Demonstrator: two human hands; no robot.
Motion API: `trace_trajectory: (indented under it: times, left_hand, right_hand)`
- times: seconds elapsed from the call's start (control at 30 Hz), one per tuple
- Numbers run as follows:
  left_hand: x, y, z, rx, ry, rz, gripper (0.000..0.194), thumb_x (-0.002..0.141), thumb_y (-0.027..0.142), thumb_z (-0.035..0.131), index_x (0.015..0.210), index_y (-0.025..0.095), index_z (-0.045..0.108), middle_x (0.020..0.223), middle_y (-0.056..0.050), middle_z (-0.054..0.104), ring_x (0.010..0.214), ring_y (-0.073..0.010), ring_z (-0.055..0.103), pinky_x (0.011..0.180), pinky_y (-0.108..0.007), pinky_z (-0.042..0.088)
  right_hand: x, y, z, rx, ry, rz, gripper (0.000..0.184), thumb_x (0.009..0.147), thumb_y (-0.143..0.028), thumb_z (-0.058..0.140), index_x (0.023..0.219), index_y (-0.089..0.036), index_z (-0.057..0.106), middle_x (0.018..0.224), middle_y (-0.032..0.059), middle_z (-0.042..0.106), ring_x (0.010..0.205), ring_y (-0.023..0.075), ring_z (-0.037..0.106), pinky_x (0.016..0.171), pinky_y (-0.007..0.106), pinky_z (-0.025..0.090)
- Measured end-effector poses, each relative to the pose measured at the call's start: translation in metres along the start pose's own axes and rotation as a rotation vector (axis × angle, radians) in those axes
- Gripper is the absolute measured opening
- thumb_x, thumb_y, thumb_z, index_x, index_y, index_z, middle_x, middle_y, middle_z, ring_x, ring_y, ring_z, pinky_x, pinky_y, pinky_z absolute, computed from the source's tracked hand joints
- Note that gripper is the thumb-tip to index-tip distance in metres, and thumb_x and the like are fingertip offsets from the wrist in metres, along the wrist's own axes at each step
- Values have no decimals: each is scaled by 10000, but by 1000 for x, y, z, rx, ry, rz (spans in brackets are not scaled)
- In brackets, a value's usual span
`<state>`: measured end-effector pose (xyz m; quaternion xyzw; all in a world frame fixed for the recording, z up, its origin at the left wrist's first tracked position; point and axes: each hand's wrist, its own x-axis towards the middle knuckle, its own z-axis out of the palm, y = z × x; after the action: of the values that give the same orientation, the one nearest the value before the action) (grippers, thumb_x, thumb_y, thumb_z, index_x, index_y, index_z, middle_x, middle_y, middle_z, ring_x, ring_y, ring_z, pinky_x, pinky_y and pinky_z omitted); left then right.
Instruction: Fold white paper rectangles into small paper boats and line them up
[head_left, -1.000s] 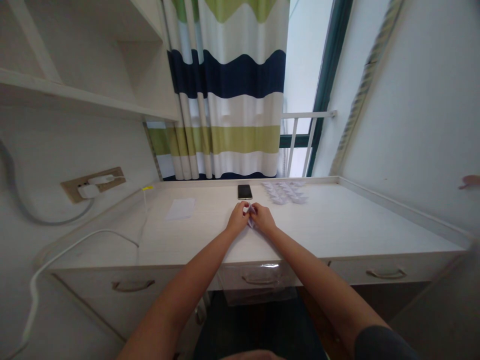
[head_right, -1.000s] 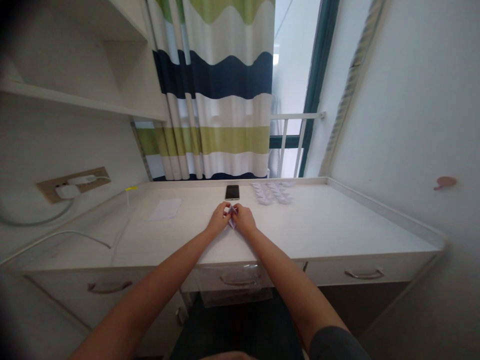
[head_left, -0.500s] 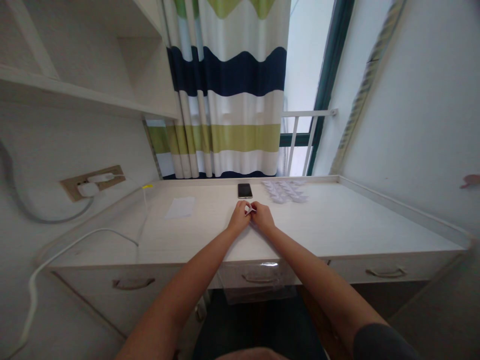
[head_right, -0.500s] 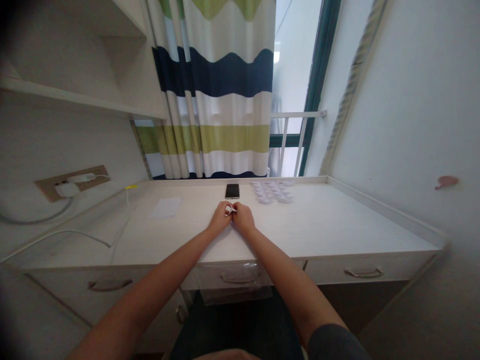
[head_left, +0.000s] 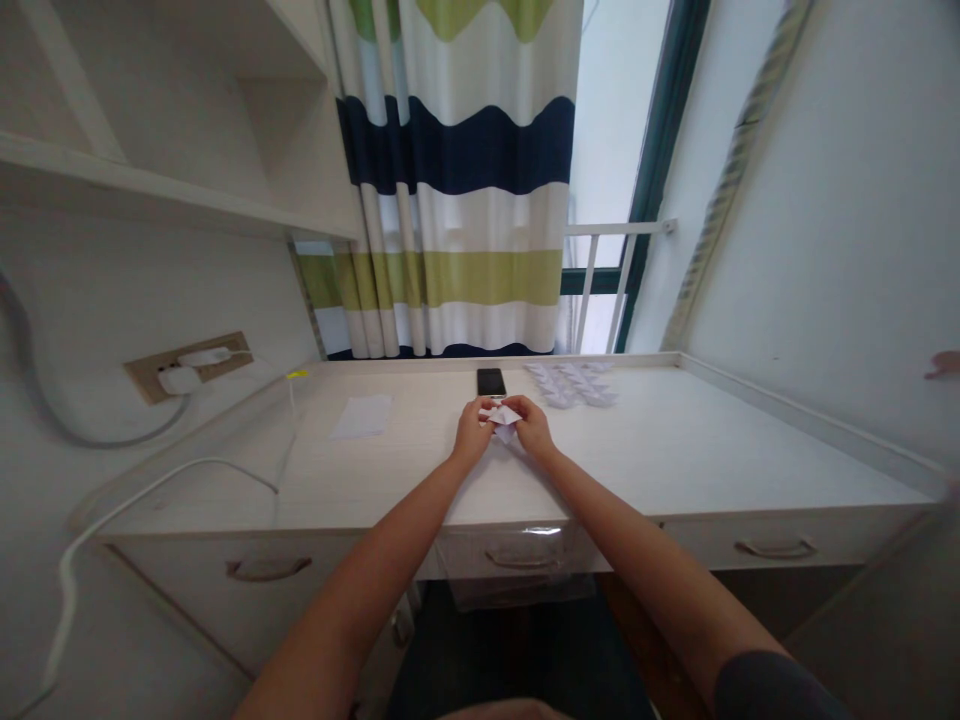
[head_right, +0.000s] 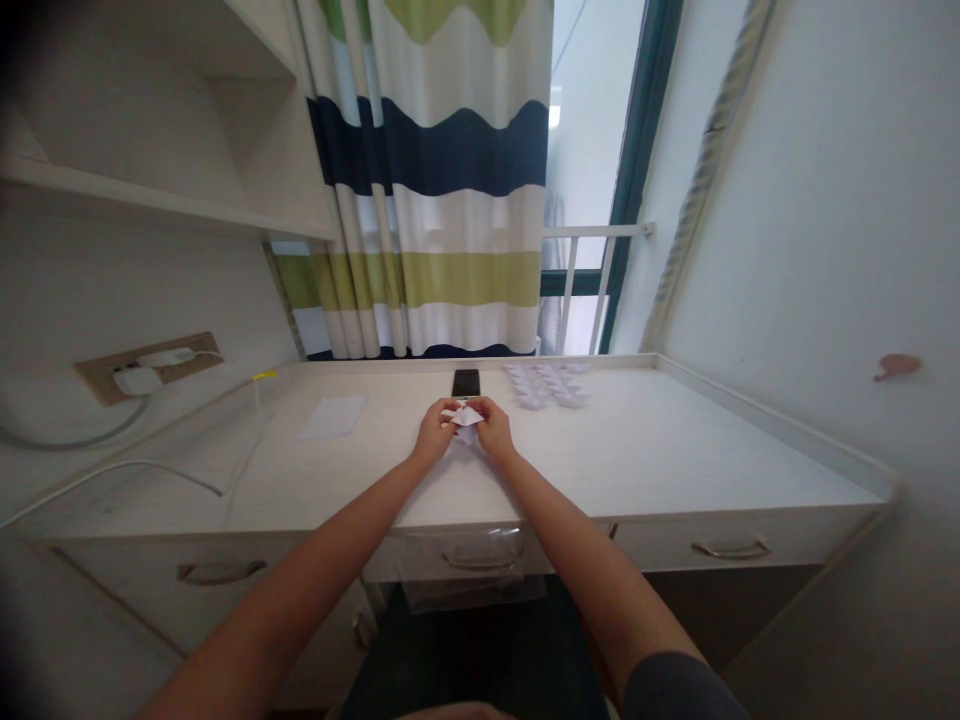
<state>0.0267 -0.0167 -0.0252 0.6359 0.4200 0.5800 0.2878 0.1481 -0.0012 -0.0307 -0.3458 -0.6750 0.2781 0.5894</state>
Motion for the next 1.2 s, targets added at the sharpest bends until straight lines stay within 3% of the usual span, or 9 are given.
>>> trace_trajectory:
  times: [0.1, 0.2, 0.4, 0.67, 0.73, 0.9, 1.03, 1.2]
  left_hand:
    - [-1, 1, -2, 24, -60, -79, 240, 635, 87, 449, 844, 194, 496, 552, 54, 507, 435, -68, 471, 416, -160, 365]
    - [1, -2, -5, -48, -68, -114, 232, 647, 108, 436, 858, 193, 476, 466, 80, 474, 374, -60, 454, 395, -150, 348]
    - [6, -1, -8, -208, -82, -107, 234, 633, 153, 463, 864, 170, 502, 540, 50, 526, 438, -68, 492, 426, -168, 396]
    - [0, 16, -14, -427, -237, -164, 305, 627, 239, 545, 917, 147, 567, 928, -64, 593, 776, -148, 563, 597, -255, 488]
    - [0, 16, -15, -462, -241, -190, 292, 651, 271, 527, 906, 140, 578, 917, -70, 592, 779, -153, 561, 609, -270, 489]
    - [4, 10, -14, -360, -95, -236, 275, 629, 358, 583, 792, 137, 585, 740, -33, 590, 645, -121, 545, 514, -226, 456]
    - [6, 5, -12, -298, -103, -190, 245, 564, 312, 645, 706, 136, 551, 662, 0, 563, 597, -107, 525, 499, -212, 429]
    - [3, 4, -9, -219, -166, -30, 224, 581, 202, 634, 750, 155, 494, 630, 37, 530, 613, -83, 515, 576, -199, 412]
  right_hand:
    - [1, 1, -1, 63, 0, 26, 280, 590, -120, 419, 844, -163, 531, 838, 42, 617, 789, 161, 571, 738, 293, 437]
    - [1, -2, -4, 83, -23, 20, 254, 624, -188, 481, 869, -169, 549, 838, 41, 608, 779, 152, 560, 718, 282, 440]
    - [1, -10, -8, 165, -81, 103, 248, 624, -235, 510, 840, -167, 609, 839, 36, 608, 619, 110, 525, 553, 240, 429]
    - [1, -7, -9, 362, 11, 220, 205, 570, -204, 545, 752, -170, 633, 771, 23, 645, 665, 131, 564, 649, 287, 460]
    - [0, -8, -9, 372, 9, 235, 211, 561, -193, 547, 750, -172, 636, 765, 19, 647, 668, 132, 569, 663, 291, 461]
    - [-1, -10, -9, 401, -92, 256, 195, 574, -214, 554, 743, -163, 638, 775, 25, 642, 700, 137, 573, 693, 298, 459]
    - [0, -8, -8, 327, -95, 258, 171, 586, -299, 588, 684, -159, 606, 708, 17, 613, 644, 123, 552, 611, 266, 457]
    - [1, -7, -7, 248, -71, 263, 254, 542, -342, 654, 710, -162, 589, 629, -8, 586, 570, 102, 512, 549, 230, 409]
